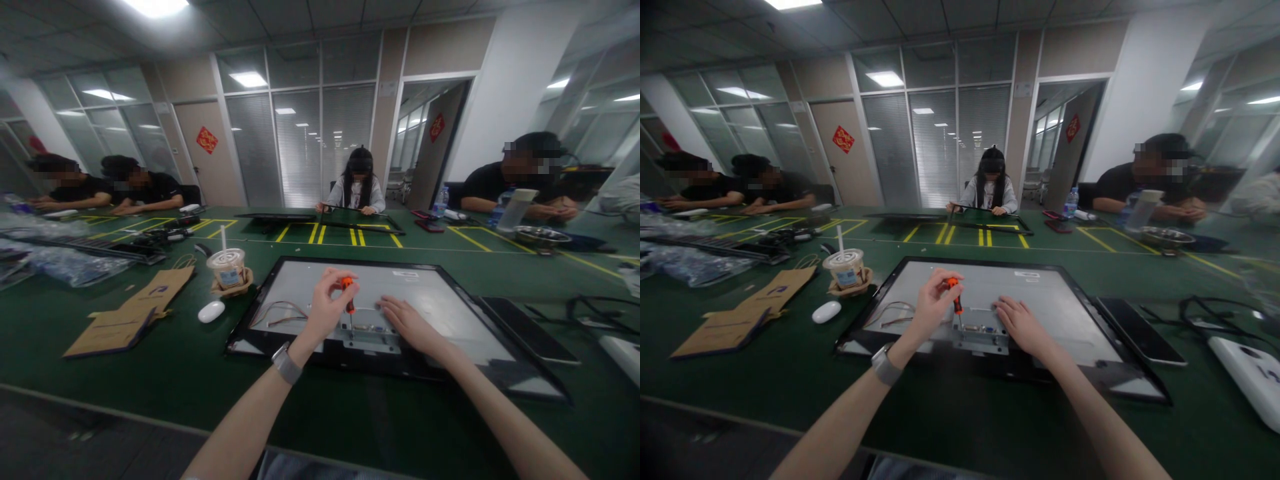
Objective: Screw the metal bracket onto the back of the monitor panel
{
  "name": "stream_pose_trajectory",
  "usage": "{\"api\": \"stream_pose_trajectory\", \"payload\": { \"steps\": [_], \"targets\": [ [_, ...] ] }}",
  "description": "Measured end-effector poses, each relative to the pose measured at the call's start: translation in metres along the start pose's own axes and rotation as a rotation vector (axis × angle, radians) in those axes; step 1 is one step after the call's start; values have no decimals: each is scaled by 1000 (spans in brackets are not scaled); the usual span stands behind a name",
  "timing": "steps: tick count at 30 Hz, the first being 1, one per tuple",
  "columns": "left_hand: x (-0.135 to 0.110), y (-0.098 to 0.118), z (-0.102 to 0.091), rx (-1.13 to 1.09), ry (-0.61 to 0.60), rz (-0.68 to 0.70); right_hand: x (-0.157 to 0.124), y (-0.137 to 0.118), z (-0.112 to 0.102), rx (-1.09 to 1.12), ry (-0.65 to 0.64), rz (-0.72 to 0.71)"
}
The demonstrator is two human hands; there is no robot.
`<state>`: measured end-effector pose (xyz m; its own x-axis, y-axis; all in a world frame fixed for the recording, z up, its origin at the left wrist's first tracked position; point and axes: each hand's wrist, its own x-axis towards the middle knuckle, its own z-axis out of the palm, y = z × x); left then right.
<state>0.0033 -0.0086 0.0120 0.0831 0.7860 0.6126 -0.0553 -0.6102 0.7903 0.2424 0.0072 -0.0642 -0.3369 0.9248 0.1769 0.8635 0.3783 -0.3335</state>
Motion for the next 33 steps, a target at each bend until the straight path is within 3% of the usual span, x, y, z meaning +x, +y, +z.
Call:
{"api": "stream_pose_trajectory", "payload": {
  "steps": [8,16,26,33],
  "targets": [
    [-1,0,0,-121,-86,-58,-1,-4,-3,-18,-29,11],
    [1,1,-1,-25,-57,-4,0,-1,0,-13,13,-5],
    [1,3,-1,-134,-76,-69,0,-2,-2,-22,-22,5],
    [3,0,-5,-71,-38,-27,-1,-1,-1,-13,-16,13]
  ]
}}
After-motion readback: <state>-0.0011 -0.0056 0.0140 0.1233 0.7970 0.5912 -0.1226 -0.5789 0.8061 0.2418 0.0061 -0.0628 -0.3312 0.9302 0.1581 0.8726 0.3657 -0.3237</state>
